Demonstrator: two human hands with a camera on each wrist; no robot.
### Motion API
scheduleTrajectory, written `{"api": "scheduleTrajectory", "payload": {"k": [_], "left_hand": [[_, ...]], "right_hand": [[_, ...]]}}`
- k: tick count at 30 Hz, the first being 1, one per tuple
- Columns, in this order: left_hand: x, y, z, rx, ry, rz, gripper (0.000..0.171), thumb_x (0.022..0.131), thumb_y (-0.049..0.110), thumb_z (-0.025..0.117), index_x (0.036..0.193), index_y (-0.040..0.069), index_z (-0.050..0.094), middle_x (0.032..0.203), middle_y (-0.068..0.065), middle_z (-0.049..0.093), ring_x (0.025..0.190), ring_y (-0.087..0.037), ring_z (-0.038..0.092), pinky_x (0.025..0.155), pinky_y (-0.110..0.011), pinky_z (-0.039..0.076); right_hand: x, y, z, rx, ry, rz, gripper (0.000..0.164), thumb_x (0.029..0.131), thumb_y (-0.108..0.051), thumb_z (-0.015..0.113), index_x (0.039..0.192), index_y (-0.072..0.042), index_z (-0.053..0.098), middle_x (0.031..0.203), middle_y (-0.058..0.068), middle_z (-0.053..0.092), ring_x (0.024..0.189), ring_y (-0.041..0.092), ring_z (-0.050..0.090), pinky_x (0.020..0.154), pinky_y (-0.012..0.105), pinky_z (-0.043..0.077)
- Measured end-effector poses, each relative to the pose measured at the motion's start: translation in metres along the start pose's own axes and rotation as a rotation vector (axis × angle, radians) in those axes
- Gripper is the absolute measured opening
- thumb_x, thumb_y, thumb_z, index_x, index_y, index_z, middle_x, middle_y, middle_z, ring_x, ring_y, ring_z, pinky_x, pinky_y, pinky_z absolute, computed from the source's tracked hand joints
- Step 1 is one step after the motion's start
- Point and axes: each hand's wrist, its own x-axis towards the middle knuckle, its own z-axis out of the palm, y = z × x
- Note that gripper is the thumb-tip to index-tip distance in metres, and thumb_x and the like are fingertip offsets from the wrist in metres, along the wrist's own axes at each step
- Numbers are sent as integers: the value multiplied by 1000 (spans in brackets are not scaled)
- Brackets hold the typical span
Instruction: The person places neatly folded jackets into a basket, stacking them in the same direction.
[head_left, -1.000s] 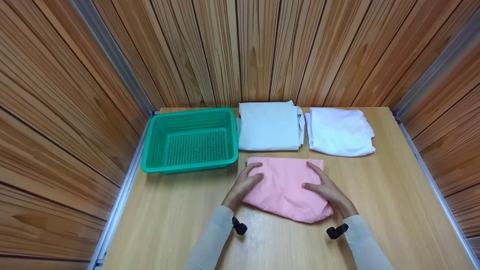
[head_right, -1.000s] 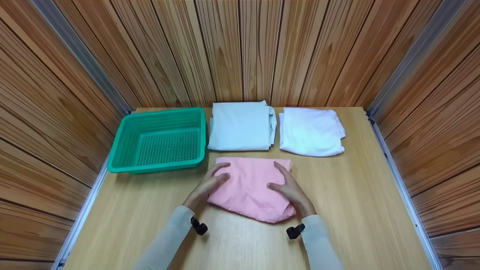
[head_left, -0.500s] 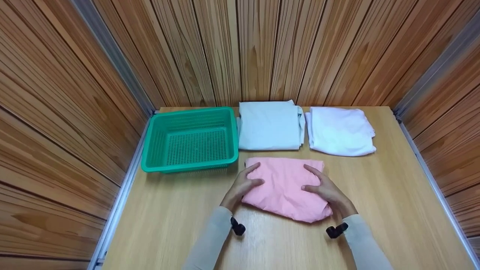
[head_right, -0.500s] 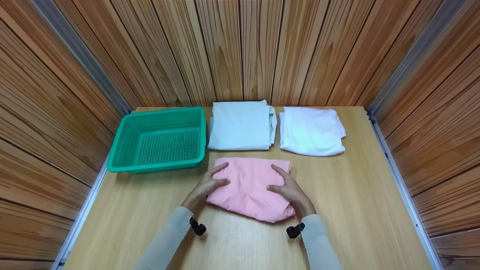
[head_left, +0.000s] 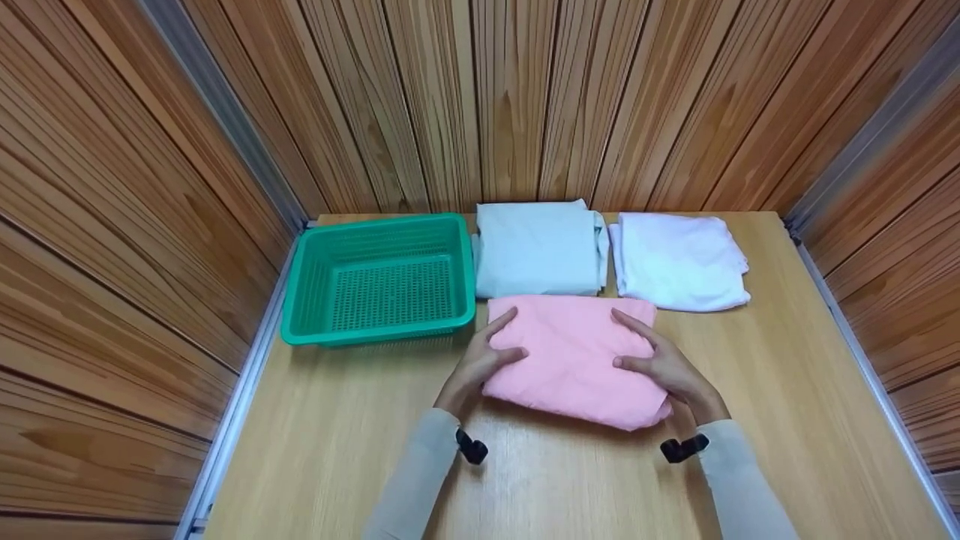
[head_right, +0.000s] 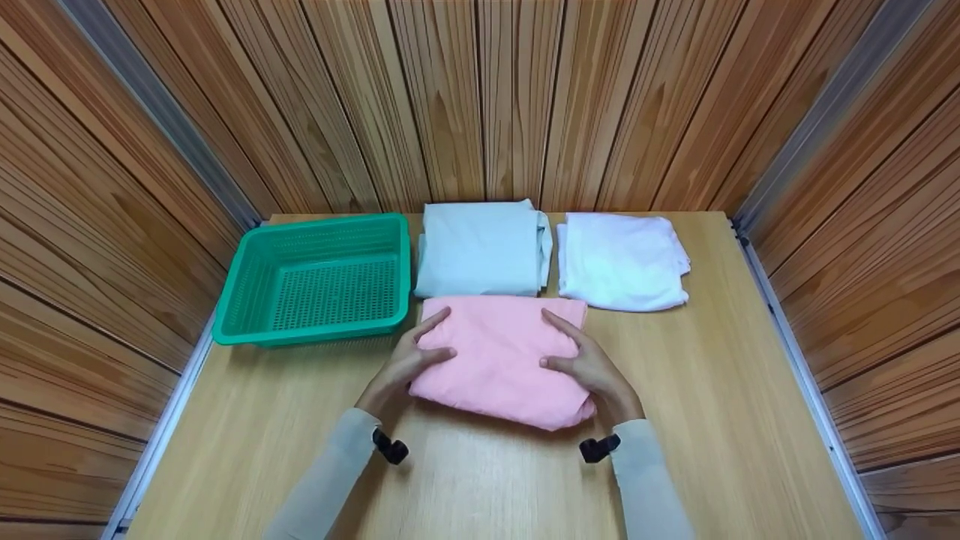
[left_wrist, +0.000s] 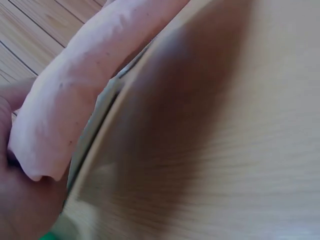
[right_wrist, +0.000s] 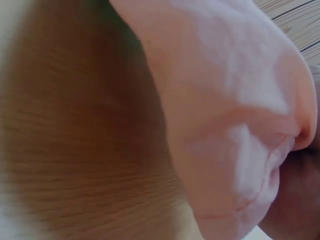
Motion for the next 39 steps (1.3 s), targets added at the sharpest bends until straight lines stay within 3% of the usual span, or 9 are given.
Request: {"api": "scheduleTrajectory", "payload": {"k": [5, 9, 15, 27, 35, 39], "left_hand": [[1, 11, -4, -15, -11, 57, 79, 91, 19, 82, 159, 38, 49, 172, 11, 38, 164, -24, 21, 131, -61, 20], [2, 19, -7, -27, -9, 108, 79, 91, 16, 82, 161, 33, 49, 171, 12, 40, 165, -22, 20, 133, -58, 17], [3, 31, -12, -19, -4, 125, 83, 89, 16, 84, 162, 32, 47, 173, 10, 36, 166, -24, 17, 133, -60, 16], [0, 42, -22, 7, 17, 108, 83, 89, 27, 86, 158, 50, 46, 174, 15, 31, 167, -30, 13, 129, -72, 12], [4, 47, -33, -48, 0, 182, 80, 89, 15, 85, 159, 34, 51, 170, 12, 42, 165, -25, 21, 131, -62, 16], [5, 51, -38, -83, 10, 174, 79, 88, 12, 85, 158, 32, 53, 171, 8, 41, 164, -26, 23, 131, -62, 17]], "right_hand": [[-1, -11, -4, -10, 9, -22, 90, 94, -20, 82, 169, -32, 33, 179, 10, 11, 156, 40, 18, 125, 69, 15], [-1, -20, -6, -50, 21, -45, 89, 95, -22, 82, 169, -31, 32, 179, 12, 12, 158, 41, 19, 126, 72, 13], [3, -35, -8, -63, 17, -35, 90, 95, -25, 82, 169, -34, 31, 180, 12, 11, 158, 42, 19, 125, 76, 11], [11, -49, -7, -27, 13, -97, 93, 95, -18, 81, 170, -28, 28, 180, 12, 7, 159, 39, 14, 126, 72, 10], [20, -61, -5, -26, 14, -93, 96, 93, -19, 83, 170, -30, 27, 180, 8, 8, 160, 38, 14, 126, 71, 12], [25, -68, -3, -34, 8, -98, 96, 93, -19, 84, 170, -30, 28, 180, 8, 9, 160, 37, 14, 126, 72, 11]]}}
